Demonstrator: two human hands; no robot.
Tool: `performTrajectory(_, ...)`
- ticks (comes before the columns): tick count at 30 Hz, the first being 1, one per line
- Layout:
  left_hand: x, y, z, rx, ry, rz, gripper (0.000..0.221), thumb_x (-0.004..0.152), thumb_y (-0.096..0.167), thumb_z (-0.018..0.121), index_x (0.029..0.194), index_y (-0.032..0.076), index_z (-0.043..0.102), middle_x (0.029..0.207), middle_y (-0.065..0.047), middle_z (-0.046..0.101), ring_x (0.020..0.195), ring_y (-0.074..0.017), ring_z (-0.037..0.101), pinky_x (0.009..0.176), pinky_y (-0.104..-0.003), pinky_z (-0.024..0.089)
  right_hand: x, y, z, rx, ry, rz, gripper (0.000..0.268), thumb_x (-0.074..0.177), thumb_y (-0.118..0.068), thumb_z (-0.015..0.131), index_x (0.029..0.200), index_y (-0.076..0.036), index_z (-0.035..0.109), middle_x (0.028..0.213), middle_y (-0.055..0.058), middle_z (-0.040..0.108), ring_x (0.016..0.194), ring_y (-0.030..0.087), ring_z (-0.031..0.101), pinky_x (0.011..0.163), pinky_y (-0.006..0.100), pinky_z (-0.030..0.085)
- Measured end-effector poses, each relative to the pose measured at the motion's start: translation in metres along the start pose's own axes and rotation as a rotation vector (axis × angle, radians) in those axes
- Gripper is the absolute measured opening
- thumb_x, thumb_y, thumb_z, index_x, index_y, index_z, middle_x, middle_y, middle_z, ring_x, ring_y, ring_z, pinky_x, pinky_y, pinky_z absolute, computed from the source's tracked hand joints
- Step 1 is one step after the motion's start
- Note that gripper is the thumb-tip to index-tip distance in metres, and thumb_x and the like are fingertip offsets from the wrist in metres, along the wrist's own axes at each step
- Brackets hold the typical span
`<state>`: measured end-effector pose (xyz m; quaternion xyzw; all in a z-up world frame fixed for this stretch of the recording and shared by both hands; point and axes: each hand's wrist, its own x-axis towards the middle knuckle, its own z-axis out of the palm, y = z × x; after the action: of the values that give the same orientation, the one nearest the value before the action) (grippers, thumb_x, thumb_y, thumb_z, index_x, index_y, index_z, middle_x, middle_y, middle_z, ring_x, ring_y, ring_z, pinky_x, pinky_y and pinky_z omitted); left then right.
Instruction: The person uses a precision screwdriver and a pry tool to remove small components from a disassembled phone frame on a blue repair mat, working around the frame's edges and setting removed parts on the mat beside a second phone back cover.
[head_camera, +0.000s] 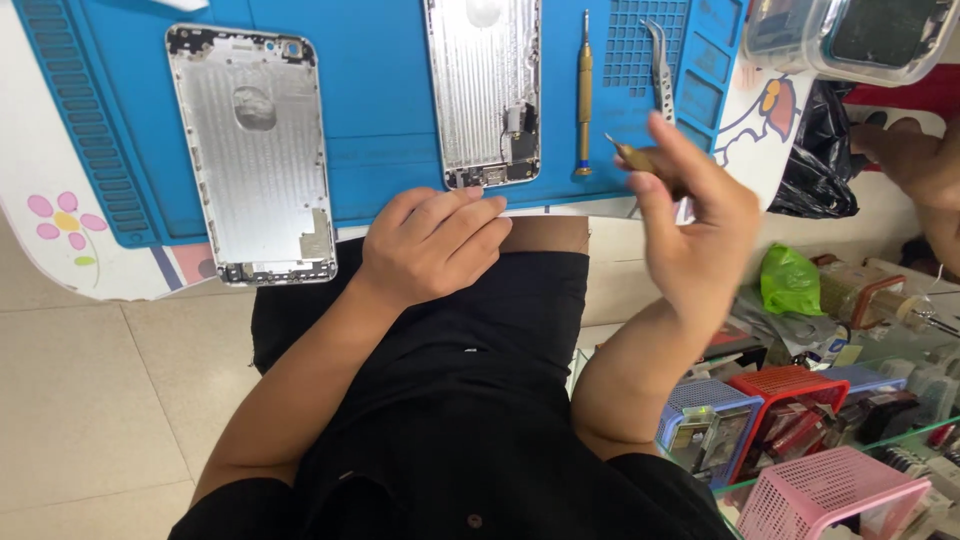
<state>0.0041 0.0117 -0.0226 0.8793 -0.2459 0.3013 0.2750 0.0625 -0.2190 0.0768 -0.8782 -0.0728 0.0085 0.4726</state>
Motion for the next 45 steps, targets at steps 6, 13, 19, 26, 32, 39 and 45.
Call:
performTrajectory(6,0.005,0.002,0.000,0.014,-0.006,0.004,0.012,0.089,0.016,0.077,0.101,0.017,0.076,0.113,0.004,0.072,0.106,-0.0139,0.068,0.085,-0.031,0.051,-0.006,0.025,0.040,-0.092,0.236,0.048,0.022,0.094,-0.012,0.079,0.107,-0.002,0.065,0.080,0.003,0.052,0.069,0.007,0.039,0.061,0.024,0.031)
performTrajectory(13,0.009,0.009,0.002,0.001,-0.017,-0.006,0.015,0.085,0.015,0.080,0.100,0.017,0.077,0.110,0.005,0.073,0.103,-0.0153,0.068,0.083,-0.032,0.051,0.013,0.022,0.037,-0.362,0.129,-0.022,0.035,0.087,-0.028,0.090,0.082,-0.006,0.063,0.063,-0.001,0.056,0.051,0.011,0.042,0.050,0.028,0.031)
performTrajectory(19,0.013,0.013,0.002,0.010,-0.015,-0.004,0.018,0.082,0.016,0.081,0.099,0.018,0.077,0.108,0.006,0.073,0.099,-0.0160,0.068,0.081,-0.032,0.051,0.008,0.030,0.007,-0.336,0.076,-0.034,0.020,0.095,-0.017,0.079,0.082,-0.007,0.068,0.054,-0.001,0.048,0.048,0.011,0.046,0.050,0.030,0.034)
performTrajectory(26,0.012,0.015,0.005,0.042,0.014,-0.019,0.018,0.079,0.013,0.080,0.096,0.018,0.076,0.105,0.006,0.073,0.097,-0.0164,0.068,0.080,-0.032,0.051,-0.005,0.062,-0.023,-0.232,0.283,0.086,0.025,0.101,-0.010,0.078,0.083,0.000,0.063,0.058,-0.001,0.048,0.053,0.007,0.042,0.051,0.026,0.032)
performTrajectory(32,0.013,0.016,0.004,0.050,0.023,-0.018,0.018,0.079,0.011,0.080,0.095,0.018,0.076,0.104,0.006,0.073,0.097,-0.0164,0.068,0.081,-0.032,0.050,-0.012,0.054,-0.030,-0.153,0.251,0.089,0.018,0.104,-0.012,0.078,0.104,0.000,0.063,0.063,-0.003,0.052,0.056,0.004,0.049,0.052,0.022,0.036)
performTrajectory(39,0.011,0.014,0.002,0.023,0.025,-0.017,0.018,0.080,0.011,0.081,0.096,0.016,0.077,0.105,0.006,0.073,0.100,-0.0162,0.067,0.080,-0.032,0.050,-0.033,0.047,0.004,0.201,0.212,0.005,0.017,0.116,-0.001,0.059,0.124,-0.003,0.043,0.093,0.000,0.056,0.075,0.003,0.049,0.070,0.019,0.040)
performTrajectory(45,0.009,0.013,-0.001,0.012,0.003,-0.022,0.018,0.081,0.013,0.082,0.098,0.016,0.076,0.108,0.005,0.072,0.102,-0.0161,0.067,0.081,-0.032,0.050,-0.029,0.033,0.037,0.427,0.037,-0.132,0.024,0.108,0.007,0.067,0.123,-0.002,0.051,0.114,0.009,0.063,0.102,0.014,0.067,0.084,0.021,0.054)
